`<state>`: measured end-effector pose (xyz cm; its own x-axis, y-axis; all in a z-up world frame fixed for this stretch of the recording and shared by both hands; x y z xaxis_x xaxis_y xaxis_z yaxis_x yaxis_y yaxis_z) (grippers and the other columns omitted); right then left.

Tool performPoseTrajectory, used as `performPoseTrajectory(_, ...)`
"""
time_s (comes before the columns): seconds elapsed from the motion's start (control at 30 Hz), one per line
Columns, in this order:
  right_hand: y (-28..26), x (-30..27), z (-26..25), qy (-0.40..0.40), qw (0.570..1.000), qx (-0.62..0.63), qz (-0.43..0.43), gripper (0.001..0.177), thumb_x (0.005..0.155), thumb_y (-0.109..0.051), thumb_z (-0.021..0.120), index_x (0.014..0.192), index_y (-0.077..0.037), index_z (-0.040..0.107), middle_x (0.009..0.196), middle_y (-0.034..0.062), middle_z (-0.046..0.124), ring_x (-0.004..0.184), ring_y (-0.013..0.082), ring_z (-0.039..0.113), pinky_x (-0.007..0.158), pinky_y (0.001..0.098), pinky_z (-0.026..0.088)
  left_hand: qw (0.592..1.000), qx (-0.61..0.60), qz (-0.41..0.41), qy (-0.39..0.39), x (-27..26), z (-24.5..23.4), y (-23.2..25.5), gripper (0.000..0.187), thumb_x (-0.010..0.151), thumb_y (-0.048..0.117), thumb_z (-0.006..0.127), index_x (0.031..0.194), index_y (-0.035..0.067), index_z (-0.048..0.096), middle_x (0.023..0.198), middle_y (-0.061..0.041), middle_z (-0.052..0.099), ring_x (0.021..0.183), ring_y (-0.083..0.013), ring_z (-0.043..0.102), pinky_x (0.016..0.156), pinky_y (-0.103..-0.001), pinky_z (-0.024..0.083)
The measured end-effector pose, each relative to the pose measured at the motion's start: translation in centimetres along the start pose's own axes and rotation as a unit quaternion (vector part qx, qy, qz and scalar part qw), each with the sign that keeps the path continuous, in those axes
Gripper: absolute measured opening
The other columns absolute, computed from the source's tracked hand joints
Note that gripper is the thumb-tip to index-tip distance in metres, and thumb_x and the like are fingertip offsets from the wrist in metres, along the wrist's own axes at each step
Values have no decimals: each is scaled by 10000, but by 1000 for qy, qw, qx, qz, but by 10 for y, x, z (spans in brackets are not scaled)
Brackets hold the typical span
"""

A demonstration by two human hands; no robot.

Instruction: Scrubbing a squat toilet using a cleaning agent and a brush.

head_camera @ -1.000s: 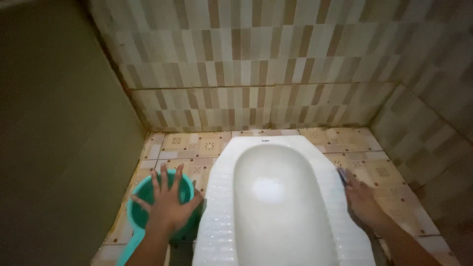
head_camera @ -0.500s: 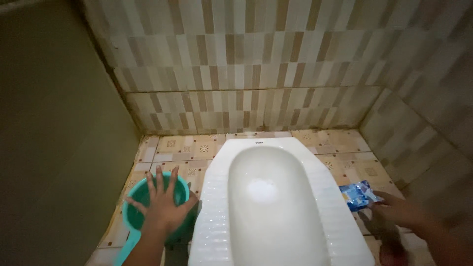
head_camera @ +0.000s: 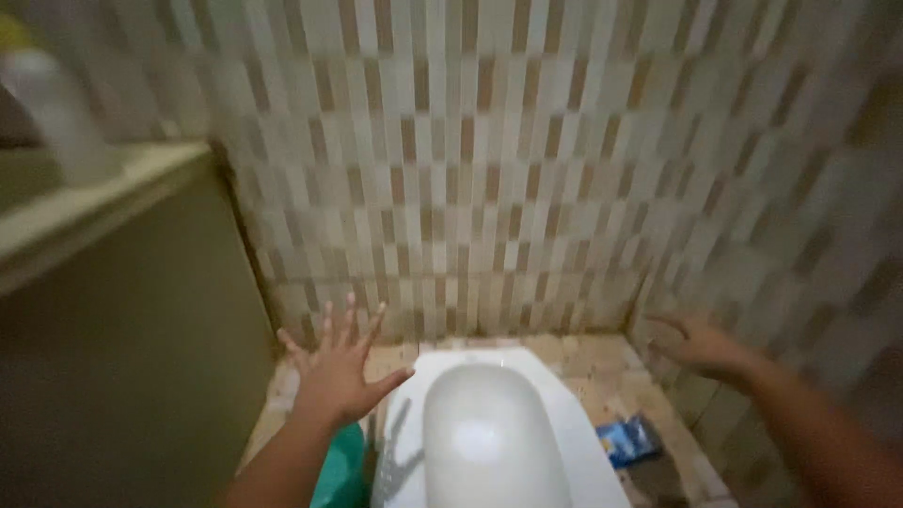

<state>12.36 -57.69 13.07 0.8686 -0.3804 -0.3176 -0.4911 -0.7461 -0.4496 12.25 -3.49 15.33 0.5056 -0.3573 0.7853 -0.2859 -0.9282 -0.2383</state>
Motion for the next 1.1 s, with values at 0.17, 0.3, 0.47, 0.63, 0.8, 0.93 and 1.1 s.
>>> performPoseTrajectory(0.17,-89,-77,-114,149,973,-43,-169,649,932,-466,688,1533,-354,469,1661,29,345,1504,281,390,1212,501,403,932,-59,-120,-338,138,-122,3,1124,708,974,404,1612,451,-11,1707,0,-139,1568,-338,-105,1061,-824,-177)
performPoseTrajectory(0.3,-156,-156,-193,253,931,-39,-261,656,904,-417,698,1515,-338,471,1672,26,309,1531,282,331,1223,510,352,958,-71,-99,-259,211,-235,8,1157,716,974,422,1616,416,-45,1722,-6,-125,1557,-339,-65,1066,-816,-184)
performPoseTrajectory(0.47,-202,-308,-243,288,911,-37,-293,626,922,-421,674,1510,-365,469,1694,45,223,1537,304,281,1220,528,321,979,-60,-64,-181,250,-335,24,1206,689,978,437,1610,372,-53,1706,23,-85,1567,-316,-75,1061,-826,-192)
performPoseTrajectory(0.63,-215,-351,-254,287,910,-67,-291,627,945,-427,659,1527,-361,437,1689,41,229,1538,305,278,1224,561,302,973,-43,-43,-221,250,-380,63,1283,695,987,487,1618,306,-88,1710,-9,-103,1579,-336,-116,1062,-834,-167)
performPoseTrajectory(0.8,-191,-330,-210,227,944,-9,-240,585,922,-397,718,1475,-355,533,1704,33,222,1543,299,275,1230,552,305,966,-168,40,-193,242,-331,127,1444,548,947,652,1625,293,-53,1727,-24,-90,1558,-362,-107,1058,-829,-131)
performPoseTrajectory(0.93,-134,-254,-156,221,931,-77,-280,618,912,-420,739,1482,-331,517,1625,73,367,1503,291,347,1248,483,305,949,-177,67,-252,207,-285,188,1476,539,936,673,1645,266,-40,1743,-14,-50,1577,-370,-85,1049,-889,-145)
performPoseTrajectory(1.1,-41,-230,-80,148,975,-63,-156,643,851,-399,818,1442,-332,573,1592,49,431,1512,280,336,1223,476,328,904,-221,96,-354,144,-214,259,1495,514,892,738,1644,293,-36,1742,-21,-49,1587,-356,-87,1080,-854,-180)
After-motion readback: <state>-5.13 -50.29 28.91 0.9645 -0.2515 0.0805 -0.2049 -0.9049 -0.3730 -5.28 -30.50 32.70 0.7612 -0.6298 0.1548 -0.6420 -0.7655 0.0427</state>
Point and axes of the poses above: each hand's wrist, its own x-axis towards the middle knuckle, its own z-axis out of the palm, y = z × x, the point moved 8 cm from there along x, towards the middle knuckle
